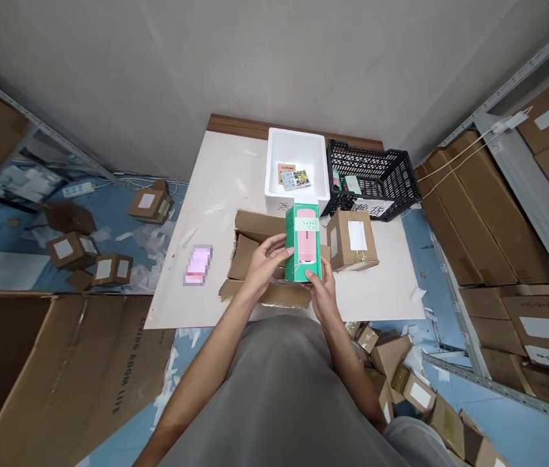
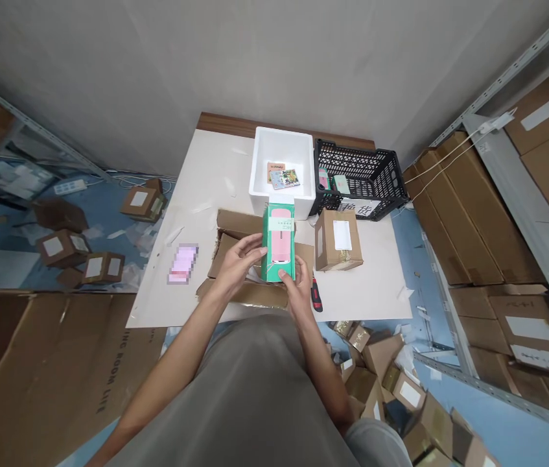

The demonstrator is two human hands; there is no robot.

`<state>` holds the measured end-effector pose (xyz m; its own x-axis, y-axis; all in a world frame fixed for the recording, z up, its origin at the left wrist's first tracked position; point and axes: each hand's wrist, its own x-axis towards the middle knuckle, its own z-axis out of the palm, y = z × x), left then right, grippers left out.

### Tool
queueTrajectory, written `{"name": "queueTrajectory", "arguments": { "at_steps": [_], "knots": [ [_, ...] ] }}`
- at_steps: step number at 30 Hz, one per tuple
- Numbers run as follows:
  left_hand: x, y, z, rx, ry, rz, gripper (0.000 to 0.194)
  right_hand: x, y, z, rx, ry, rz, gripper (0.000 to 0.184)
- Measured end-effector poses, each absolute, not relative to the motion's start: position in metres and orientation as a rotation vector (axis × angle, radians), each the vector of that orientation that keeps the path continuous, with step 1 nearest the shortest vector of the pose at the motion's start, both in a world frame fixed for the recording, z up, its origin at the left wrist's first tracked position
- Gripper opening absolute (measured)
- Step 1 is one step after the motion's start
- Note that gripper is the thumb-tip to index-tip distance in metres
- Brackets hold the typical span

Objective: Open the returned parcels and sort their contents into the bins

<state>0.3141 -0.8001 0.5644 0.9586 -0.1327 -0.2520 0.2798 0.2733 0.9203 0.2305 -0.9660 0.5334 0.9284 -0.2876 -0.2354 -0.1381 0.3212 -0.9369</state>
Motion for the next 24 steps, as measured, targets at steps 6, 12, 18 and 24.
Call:
{"name": "queueTrajectory", "arguments": {
  "at_steps": [6, 12, 18, 24],
  "knots": [
    [0.293, -0.795, 0.557, 1.374, 0.093, -0.475, 0.093, 0.228, -0.960, 0.528, -1.250, 0.403, -0.142, 0.070],
    [0.277, -0.801, 0.541, 1.352, 0.199, -0.755, 0.111, 0.216, -0.972, 0.513, -1.219, 0.523, -0.019, 0.075],
    [0.336, -0.856, 0.562, 1.343, -0.002, -0.811, 0.113, 0.260, -1.025, 0.535, -1.314, 0.508, -0.139, 0.080],
    [0.458, -0.950, 0.604, 1.395, -0.282, -0.583, 0.097, 0.392, -1.104, 0.577, -1.430, 0.373, -0.404, 0.072]
  ]
}}
